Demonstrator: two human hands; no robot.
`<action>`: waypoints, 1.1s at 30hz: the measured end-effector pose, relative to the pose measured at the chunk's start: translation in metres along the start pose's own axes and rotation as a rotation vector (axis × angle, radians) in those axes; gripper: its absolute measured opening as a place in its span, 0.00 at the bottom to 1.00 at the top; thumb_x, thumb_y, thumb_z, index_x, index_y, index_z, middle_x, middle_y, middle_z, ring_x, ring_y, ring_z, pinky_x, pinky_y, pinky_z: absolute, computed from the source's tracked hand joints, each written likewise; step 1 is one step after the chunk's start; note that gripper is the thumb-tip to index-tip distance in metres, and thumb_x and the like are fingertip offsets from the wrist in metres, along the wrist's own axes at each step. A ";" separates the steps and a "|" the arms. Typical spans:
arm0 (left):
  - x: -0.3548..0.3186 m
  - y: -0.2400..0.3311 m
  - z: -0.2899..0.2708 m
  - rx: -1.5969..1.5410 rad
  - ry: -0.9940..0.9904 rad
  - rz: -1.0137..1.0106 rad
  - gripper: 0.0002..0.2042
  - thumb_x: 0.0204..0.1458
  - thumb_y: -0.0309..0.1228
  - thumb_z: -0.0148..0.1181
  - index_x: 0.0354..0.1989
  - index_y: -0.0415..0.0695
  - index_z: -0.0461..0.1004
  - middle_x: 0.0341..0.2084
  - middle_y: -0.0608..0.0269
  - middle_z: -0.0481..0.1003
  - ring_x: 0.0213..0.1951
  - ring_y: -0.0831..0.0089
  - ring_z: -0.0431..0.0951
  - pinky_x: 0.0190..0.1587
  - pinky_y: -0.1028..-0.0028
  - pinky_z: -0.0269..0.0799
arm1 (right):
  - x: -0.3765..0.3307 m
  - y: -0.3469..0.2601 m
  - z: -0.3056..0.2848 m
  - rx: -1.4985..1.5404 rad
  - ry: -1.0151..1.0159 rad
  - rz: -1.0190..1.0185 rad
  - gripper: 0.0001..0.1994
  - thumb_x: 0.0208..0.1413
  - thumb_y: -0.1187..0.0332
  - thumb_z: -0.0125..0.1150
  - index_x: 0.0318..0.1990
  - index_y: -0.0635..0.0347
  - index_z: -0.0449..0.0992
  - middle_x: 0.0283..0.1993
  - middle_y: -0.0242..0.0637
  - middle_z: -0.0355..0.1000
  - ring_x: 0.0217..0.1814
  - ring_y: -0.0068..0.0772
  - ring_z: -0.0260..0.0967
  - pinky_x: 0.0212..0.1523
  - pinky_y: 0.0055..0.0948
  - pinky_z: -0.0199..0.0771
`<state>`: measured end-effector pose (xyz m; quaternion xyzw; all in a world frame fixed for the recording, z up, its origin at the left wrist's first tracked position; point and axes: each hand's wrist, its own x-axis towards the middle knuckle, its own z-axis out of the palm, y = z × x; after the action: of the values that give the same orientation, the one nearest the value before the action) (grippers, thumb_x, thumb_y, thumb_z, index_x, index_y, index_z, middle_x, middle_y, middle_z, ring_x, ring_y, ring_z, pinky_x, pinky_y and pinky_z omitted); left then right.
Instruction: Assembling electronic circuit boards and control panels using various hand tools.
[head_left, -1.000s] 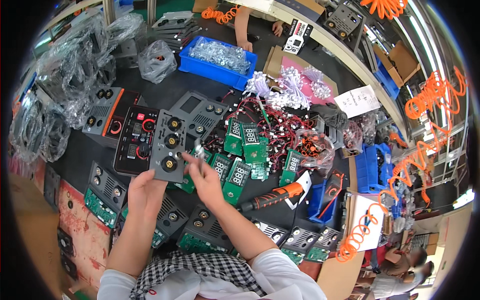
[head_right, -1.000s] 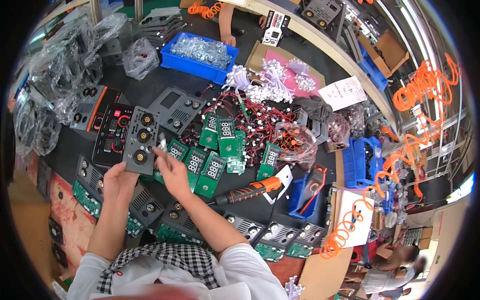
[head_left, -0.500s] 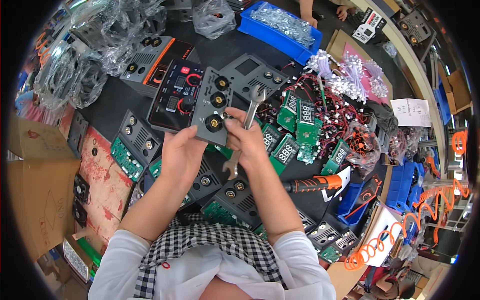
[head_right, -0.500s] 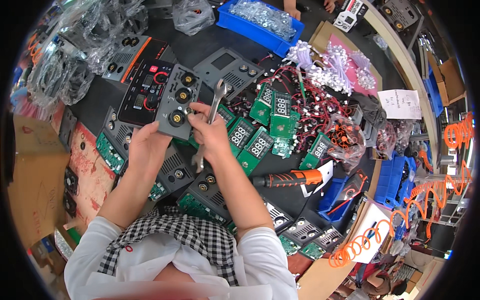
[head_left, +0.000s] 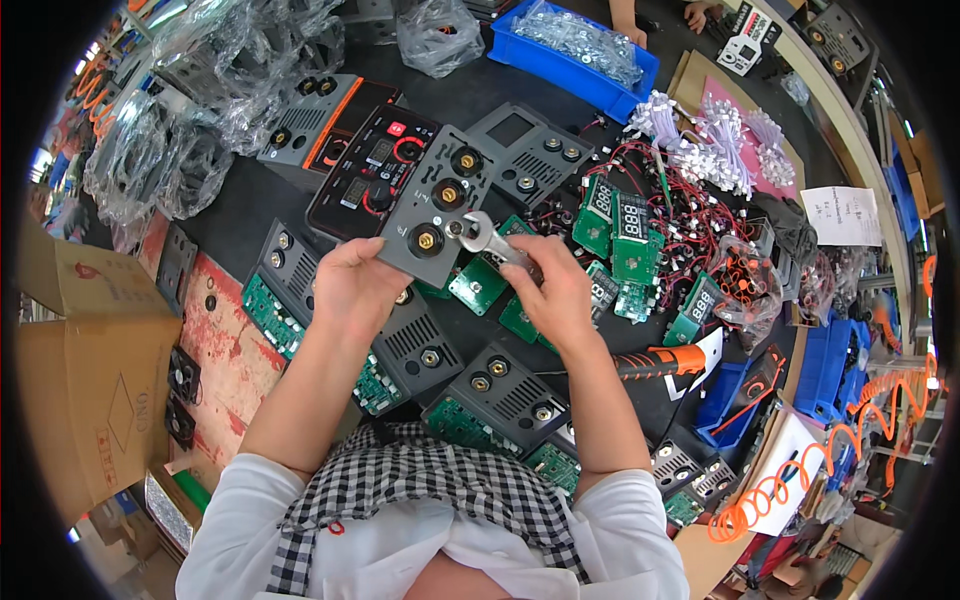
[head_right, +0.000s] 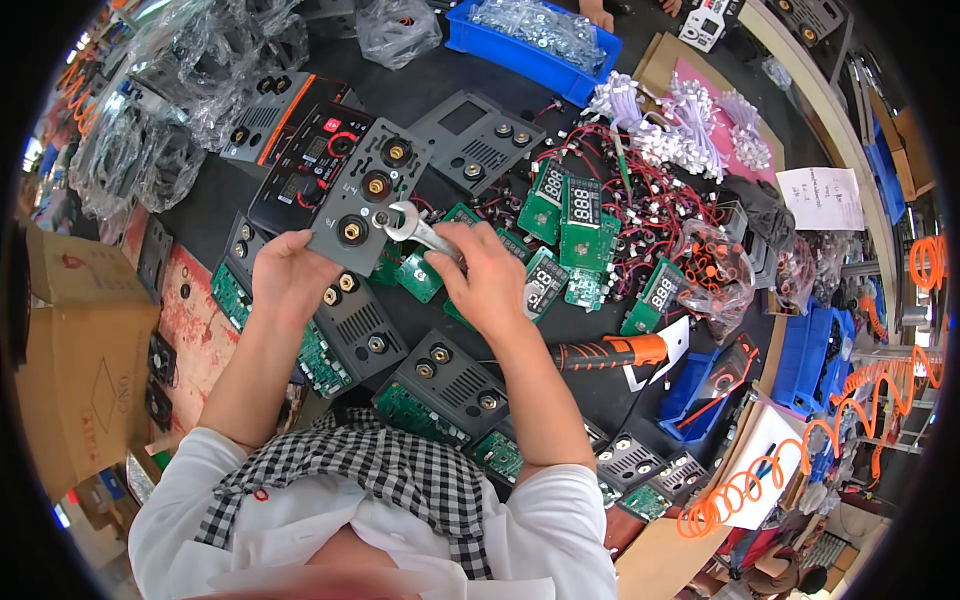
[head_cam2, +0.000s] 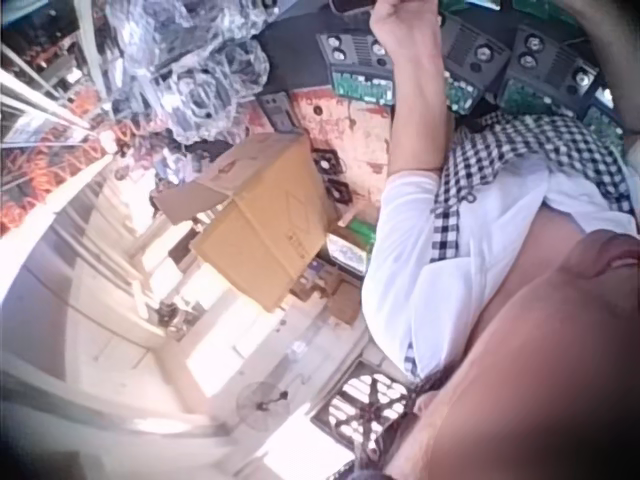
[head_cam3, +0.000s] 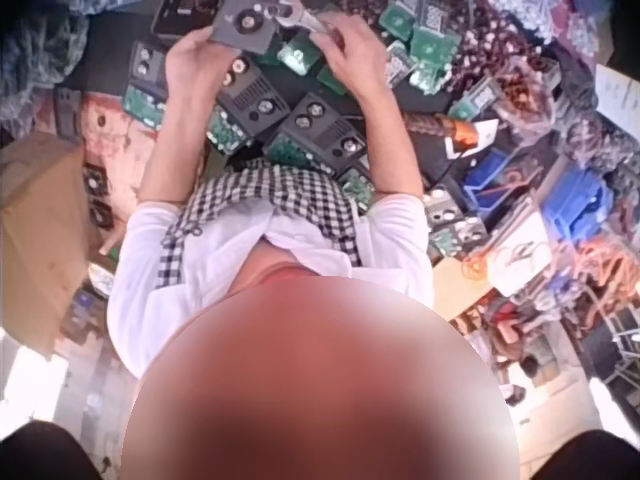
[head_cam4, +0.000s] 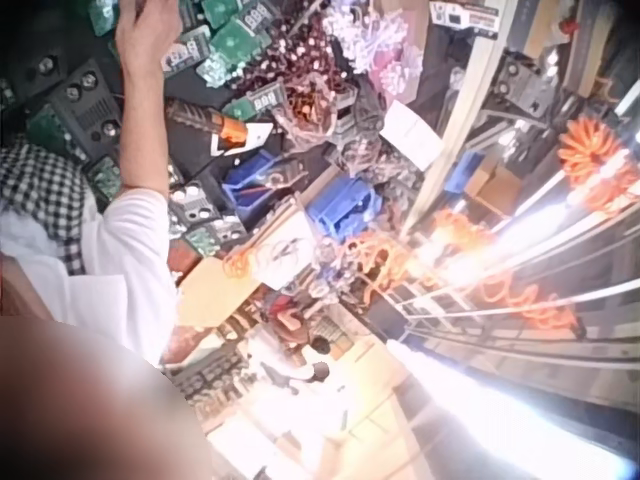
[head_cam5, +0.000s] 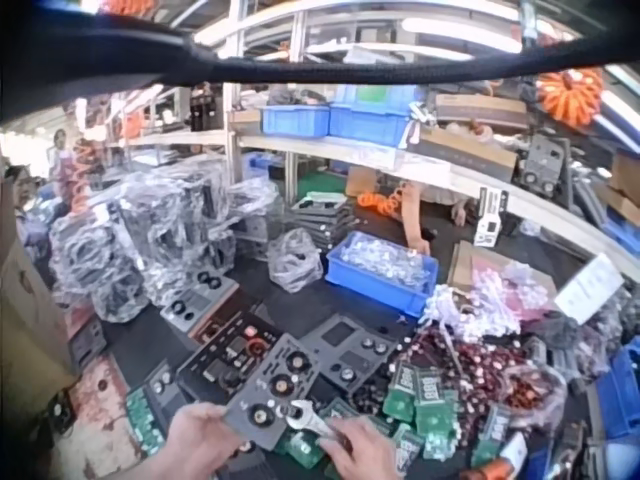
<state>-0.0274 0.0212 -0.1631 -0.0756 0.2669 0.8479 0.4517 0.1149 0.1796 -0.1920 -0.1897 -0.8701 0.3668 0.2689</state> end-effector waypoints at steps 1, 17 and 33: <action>0.000 -0.001 0.000 -0.012 -0.059 -0.006 0.20 0.38 0.23 0.45 0.42 0.24 0.59 0.45 0.45 0.63 0.48 0.56 0.62 0.53 0.60 0.53 | -0.001 0.000 0.001 0.000 -0.023 0.011 0.11 0.41 0.64 0.58 0.35 0.51 0.70 0.26 0.32 0.64 0.23 0.30 0.65 0.23 0.28 0.65; 0.013 0.001 0.002 0.078 0.165 0.062 0.21 0.47 0.21 0.37 0.52 0.28 0.50 0.54 0.45 0.52 0.57 0.55 0.49 0.58 0.54 0.39 | -0.076 0.044 -0.056 -0.414 0.263 0.000 0.09 0.34 0.66 0.60 0.27 0.52 0.71 0.26 0.31 0.64 0.29 0.34 0.64 0.29 0.32 0.65; 0.038 -0.014 0.006 0.263 0.275 0.174 0.18 0.50 0.22 0.38 0.49 0.28 0.54 0.52 0.45 0.56 0.55 0.57 0.54 0.56 0.58 0.46 | -0.352 0.253 -0.422 -0.908 0.744 1.348 0.28 0.48 0.57 0.44 0.55 0.62 0.52 0.54 0.51 0.55 0.57 0.49 0.52 0.55 0.39 0.50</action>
<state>-0.0371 0.0585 -0.1774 -0.1075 0.4401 0.8233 0.3421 0.6806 0.3873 -0.2477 -0.8557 -0.4918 -0.0181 0.1601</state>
